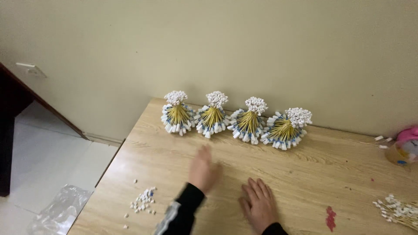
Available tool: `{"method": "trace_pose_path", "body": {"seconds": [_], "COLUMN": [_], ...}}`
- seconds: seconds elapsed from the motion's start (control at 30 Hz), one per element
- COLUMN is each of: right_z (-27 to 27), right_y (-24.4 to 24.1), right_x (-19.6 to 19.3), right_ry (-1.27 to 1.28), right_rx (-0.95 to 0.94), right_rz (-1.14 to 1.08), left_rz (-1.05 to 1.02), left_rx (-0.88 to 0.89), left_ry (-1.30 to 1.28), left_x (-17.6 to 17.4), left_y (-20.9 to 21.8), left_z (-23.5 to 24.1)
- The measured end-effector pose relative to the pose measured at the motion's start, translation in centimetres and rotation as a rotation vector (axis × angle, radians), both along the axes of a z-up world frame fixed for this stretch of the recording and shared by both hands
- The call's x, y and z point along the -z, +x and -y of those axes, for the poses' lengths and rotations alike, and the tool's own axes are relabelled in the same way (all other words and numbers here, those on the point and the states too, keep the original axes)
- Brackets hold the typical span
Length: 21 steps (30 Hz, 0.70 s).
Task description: Assembling small white connectors onto yellow wires and organizing them into bundles on a wooden table.
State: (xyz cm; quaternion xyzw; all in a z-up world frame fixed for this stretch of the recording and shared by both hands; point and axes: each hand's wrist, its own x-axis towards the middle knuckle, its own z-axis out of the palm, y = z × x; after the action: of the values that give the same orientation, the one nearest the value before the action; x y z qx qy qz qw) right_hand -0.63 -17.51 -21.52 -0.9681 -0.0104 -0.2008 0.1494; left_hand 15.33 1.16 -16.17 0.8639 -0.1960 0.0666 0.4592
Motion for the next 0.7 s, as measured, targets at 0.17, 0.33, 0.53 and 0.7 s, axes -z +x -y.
{"method": "trace_pose_path", "body": {"seconds": [0.17,0.33,0.53,0.7], "right_z": [0.1,0.3,0.2,0.2], "right_y": [0.0,-0.1,-0.5,-0.2], "right_x": [0.7,1.1,1.3,1.2], "right_ry": [0.06,0.003,0.047,0.017], "right_rx": [0.027,0.025,0.029,0.033], "right_rz": [-0.037,-0.022,-0.055,0.016], "left_rz": [-0.098,-0.237,-0.251,-0.243], "left_rx": [0.185,0.243,0.26,0.156], "left_ry": [0.906,0.881,0.799,0.856], "left_x": [4.4,0.4,-0.4,-1.5], "left_y": [-7.8,-10.8,-11.3,-9.3], "left_z": [4.0,3.3,2.3,2.4]}}
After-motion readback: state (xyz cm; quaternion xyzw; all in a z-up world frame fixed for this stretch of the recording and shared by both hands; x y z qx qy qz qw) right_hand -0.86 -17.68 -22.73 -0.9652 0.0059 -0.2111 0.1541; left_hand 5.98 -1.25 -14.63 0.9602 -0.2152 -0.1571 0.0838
